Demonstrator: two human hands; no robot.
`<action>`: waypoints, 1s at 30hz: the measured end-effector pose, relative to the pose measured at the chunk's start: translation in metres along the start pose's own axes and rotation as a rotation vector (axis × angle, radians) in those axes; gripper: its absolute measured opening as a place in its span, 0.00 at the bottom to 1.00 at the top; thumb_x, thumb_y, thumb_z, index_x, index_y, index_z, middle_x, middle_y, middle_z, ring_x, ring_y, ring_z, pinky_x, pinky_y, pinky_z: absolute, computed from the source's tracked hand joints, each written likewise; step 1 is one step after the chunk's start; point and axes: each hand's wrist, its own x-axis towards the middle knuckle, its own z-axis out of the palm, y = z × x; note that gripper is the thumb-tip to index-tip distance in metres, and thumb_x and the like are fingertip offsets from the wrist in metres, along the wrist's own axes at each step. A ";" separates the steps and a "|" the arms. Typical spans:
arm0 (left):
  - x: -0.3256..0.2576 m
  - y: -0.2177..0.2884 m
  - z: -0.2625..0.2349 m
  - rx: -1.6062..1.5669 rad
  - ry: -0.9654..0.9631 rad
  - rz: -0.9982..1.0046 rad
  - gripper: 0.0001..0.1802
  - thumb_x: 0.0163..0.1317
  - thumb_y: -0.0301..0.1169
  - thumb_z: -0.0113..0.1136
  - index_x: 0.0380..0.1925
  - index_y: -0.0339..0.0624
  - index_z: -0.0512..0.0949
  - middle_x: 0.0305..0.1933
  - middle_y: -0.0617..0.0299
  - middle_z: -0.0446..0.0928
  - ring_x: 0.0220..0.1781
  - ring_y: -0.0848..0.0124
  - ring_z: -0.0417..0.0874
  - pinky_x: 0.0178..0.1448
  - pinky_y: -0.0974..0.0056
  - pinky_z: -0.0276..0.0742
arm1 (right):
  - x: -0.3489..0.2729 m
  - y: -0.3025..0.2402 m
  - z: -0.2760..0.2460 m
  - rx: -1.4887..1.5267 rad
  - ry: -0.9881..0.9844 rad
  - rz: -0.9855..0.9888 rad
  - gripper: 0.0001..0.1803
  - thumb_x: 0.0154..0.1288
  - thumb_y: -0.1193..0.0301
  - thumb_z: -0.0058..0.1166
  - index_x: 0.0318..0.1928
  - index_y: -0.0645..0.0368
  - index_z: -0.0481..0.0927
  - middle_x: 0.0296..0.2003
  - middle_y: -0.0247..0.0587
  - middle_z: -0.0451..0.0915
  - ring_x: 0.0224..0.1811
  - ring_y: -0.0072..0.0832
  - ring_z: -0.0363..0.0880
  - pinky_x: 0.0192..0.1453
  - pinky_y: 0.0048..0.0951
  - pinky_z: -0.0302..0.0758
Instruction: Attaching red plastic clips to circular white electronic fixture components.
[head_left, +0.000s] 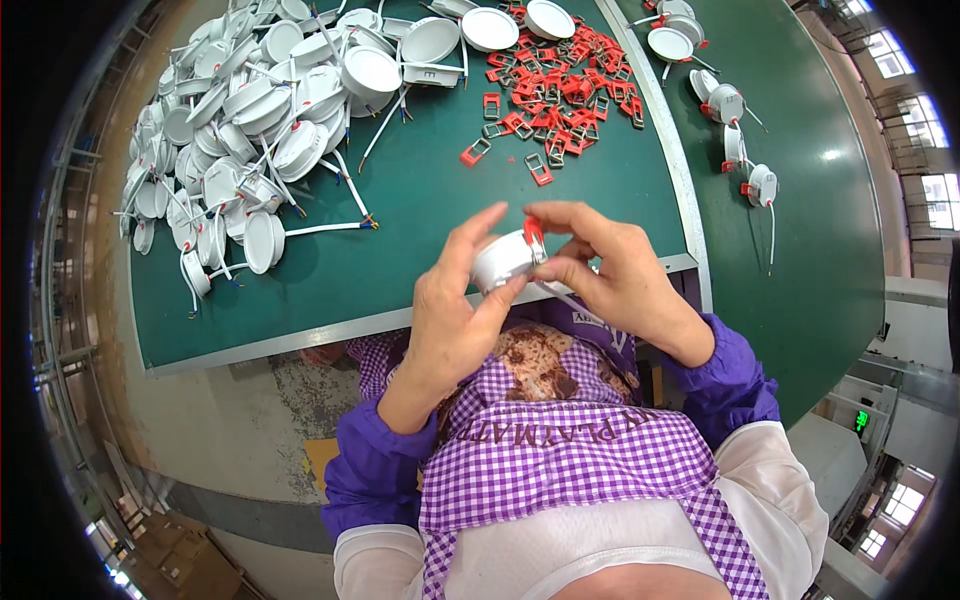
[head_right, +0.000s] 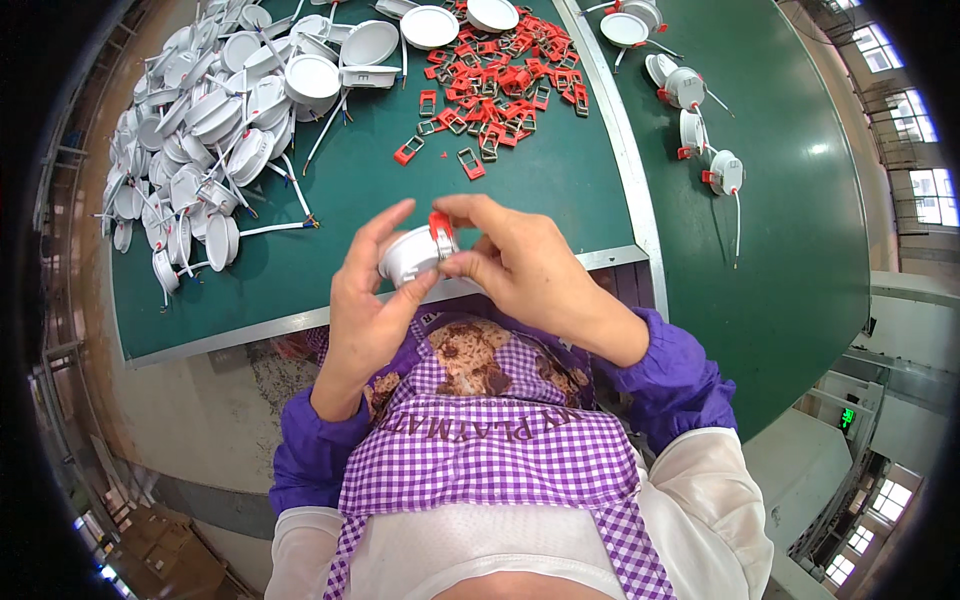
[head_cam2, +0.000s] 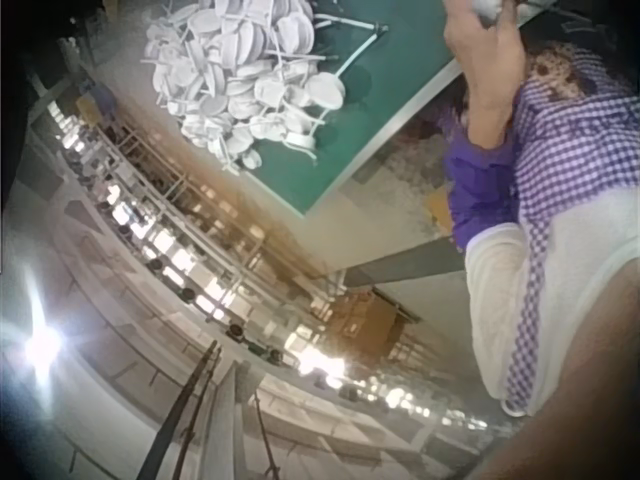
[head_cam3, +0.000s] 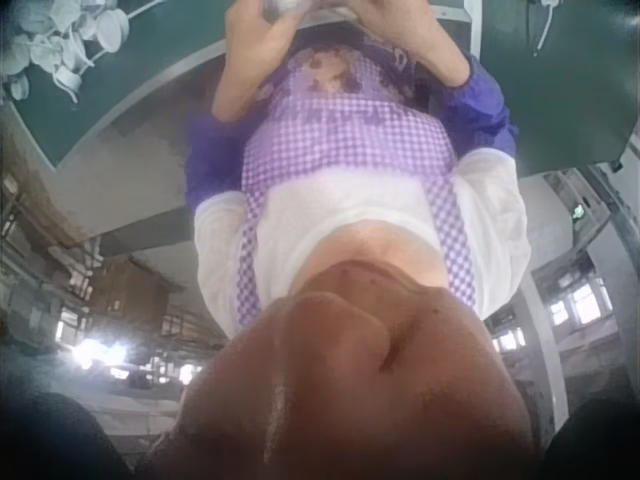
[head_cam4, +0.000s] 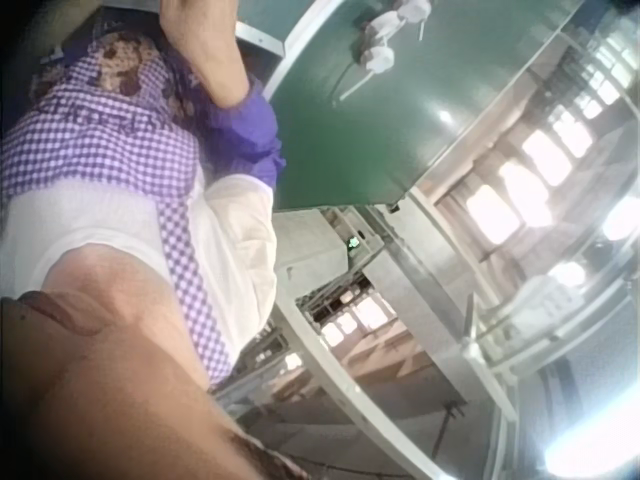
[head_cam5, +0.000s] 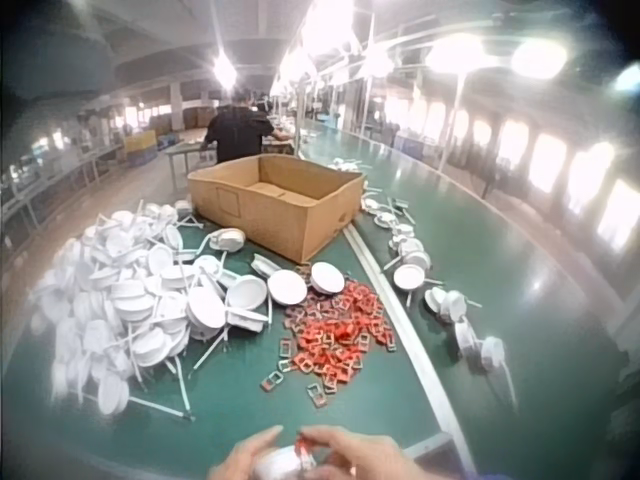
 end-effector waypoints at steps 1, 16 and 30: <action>-0.004 0.000 0.001 -0.002 -0.005 -0.001 0.31 0.57 0.22 0.66 0.62 0.40 0.69 0.52 0.48 0.79 0.53 0.58 0.84 0.54 0.59 0.78 | -0.002 -0.001 -0.001 -0.001 0.004 0.004 0.21 0.60 0.76 0.62 0.54 0.64 0.74 0.40 0.49 0.84 0.31 0.31 0.85 0.35 0.31 0.79; -0.011 -0.005 -0.019 -0.550 0.117 -0.299 0.33 0.58 0.14 0.61 0.64 0.35 0.64 0.47 0.57 0.77 0.48 0.73 0.80 0.56 0.66 0.79 | 0.056 0.037 -0.019 -0.152 -0.062 0.202 0.18 0.60 0.69 0.62 0.50 0.60 0.80 0.37 0.48 0.84 0.32 0.37 0.84 0.36 0.35 0.78; -0.022 -0.028 -0.031 -1.046 0.189 -0.523 0.26 0.63 0.22 0.61 0.61 0.35 0.67 0.59 0.52 0.75 0.60 0.61 0.79 0.62 0.55 0.78 | 0.050 0.052 -0.011 -0.749 -0.027 -0.209 0.07 0.59 0.73 0.59 0.34 0.64 0.77 0.35 0.46 0.75 0.45 0.42 0.76 0.48 0.40 0.75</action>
